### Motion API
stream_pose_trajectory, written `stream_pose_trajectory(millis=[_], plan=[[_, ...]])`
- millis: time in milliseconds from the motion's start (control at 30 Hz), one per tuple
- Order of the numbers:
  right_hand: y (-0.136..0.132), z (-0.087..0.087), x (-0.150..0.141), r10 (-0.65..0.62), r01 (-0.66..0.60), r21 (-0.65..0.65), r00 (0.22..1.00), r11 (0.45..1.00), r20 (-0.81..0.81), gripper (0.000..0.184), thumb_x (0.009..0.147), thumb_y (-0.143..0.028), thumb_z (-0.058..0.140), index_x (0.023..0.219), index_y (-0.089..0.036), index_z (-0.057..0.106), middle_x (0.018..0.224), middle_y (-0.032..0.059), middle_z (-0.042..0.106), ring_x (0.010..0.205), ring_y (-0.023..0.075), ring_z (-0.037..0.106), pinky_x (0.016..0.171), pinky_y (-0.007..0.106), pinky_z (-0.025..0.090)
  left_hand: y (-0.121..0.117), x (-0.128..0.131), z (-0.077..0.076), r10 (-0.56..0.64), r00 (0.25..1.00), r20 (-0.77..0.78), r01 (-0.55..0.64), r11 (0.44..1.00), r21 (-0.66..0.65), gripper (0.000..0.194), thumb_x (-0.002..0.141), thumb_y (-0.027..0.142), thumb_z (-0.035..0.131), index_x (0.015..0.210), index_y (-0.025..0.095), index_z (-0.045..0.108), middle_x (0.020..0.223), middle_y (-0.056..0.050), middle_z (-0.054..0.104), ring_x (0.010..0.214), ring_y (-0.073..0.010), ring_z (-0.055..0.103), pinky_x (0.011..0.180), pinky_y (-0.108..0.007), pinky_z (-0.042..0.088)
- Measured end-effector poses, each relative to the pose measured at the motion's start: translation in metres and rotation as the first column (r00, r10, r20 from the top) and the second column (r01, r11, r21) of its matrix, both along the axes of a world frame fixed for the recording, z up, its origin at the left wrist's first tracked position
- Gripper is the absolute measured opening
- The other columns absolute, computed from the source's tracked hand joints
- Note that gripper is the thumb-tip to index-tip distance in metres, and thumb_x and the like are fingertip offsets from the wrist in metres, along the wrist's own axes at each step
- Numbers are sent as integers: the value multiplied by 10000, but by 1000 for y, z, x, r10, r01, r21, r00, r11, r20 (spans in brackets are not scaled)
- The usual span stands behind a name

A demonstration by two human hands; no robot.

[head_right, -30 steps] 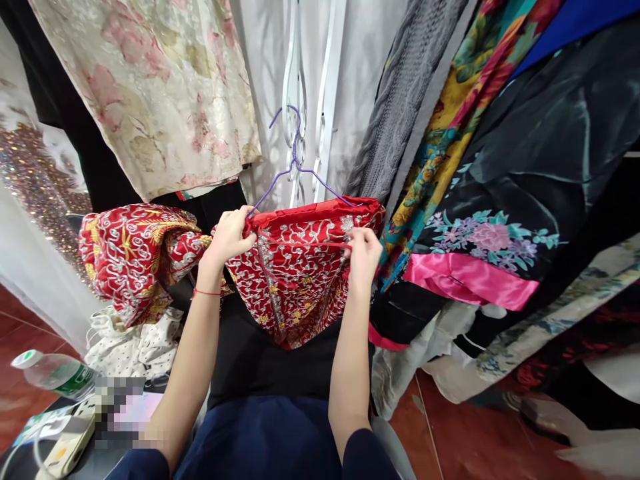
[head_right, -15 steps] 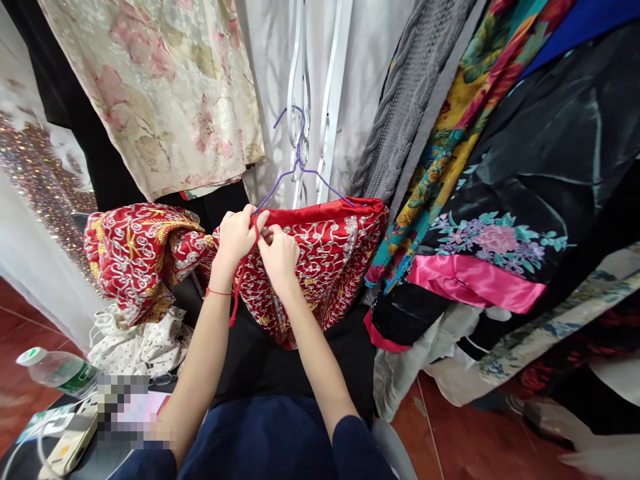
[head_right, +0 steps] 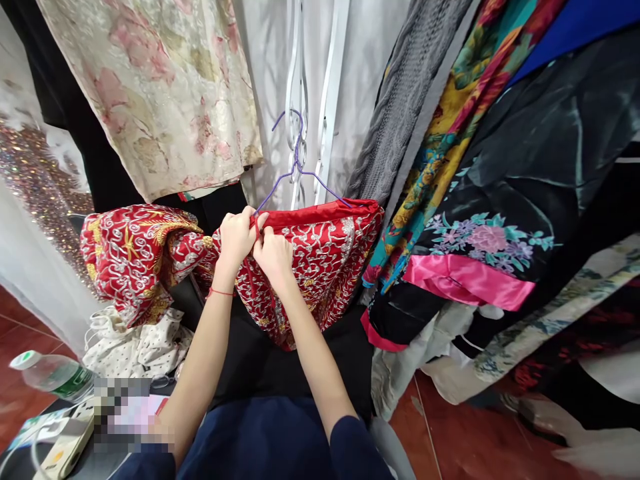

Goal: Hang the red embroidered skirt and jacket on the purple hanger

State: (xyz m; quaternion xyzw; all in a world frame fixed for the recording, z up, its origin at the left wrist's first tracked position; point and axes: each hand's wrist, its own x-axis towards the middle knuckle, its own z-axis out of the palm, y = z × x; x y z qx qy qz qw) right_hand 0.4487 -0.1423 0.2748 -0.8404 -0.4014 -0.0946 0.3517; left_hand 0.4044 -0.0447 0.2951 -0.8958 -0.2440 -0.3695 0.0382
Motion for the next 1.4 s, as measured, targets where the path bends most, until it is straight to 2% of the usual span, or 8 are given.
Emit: stream_pose_trajectory(millis=[100,267,700,900,1033,1133,1300,1400], plan=[[-2,-4,9,148,-129,141,981,981,-129,167,914,-244,479,770,-218,561,664,9,682,642,189,666,715,280,476,0,2,-2,14,1000,21,-13,1000,-5,444,1046,468,293,935,181,613,794,-118,728,757,-253,673,801,-351,374],[-4,-24,9,418,-219,425,783,879,-461,265,881,-294,470,626,-229,440,443,-92,500,350,87,483,520,203,416,-1,7,-5,58,995,78,-56,998,-26,452,1044,471,303,914,186,630,797,-126,734,751,-254,673,798,-356,375],[-6,-148,-3,259,-84,278,677,957,-689,368,864,-432,539,562,-223,546,325,-75,421,354,127,502,517,224,420,-3,8,-6,29,997,76,-27,999,-23,430,1037,476,296,904,198,597,803,-122,724,750,-254,662,809,-367,369],[-5,-170,-1,280,-82,301,649,950,-708,360,892,-404,487,603,-208,577,354,-70,456,379,114,514,548,210,441,-7,9,-6,34,997,65,-33,999,-15,415,1036,461,300,935,186,594,838,-140,731,778,-266,668,830,-371,375],[-10,-166,3,344,-159,318,633,935,-694,371,891,-417,498,601,-200,577,373,-62,472,367,111,511,527,214,451,-6,5,-3,2,998,65,0,1000,-26,374,1029,451,330,959,190,588,872,-138,734,819,-274,677,854,-376,386],[-22,-147,13,383,-213,329,668,920,-638,347,832,-446,597,586,-203,579,433,-30,544,421,142,559,522,246,469,-1,-2,2,-59,998,14,60,998,-24,334,999,476,415,1021,190,586,903,-127,729,882,-284,681,881,-379,397],[-52,-77,51,285,-81,440,861,894,-420,250,874,-430,536,760,-218,603,769,28,668,735,181,614,773,311,508,8,-19,14,-81,994,-77,74,993,-88,226,925,406,546,1039,219,600,960,-109,712,943,-294,662,782,-359,426],[-71,-25,82,-74,88,534,996,841,-46,278,932,-424,447,847,-211,604,896,75,647,863,218,584,896,371,478,12,-24,15,-62,995,-78,51,989,-140,83,868,294,555,864,225,601,954,-98,691,949,-284,641,745,-347,434]])
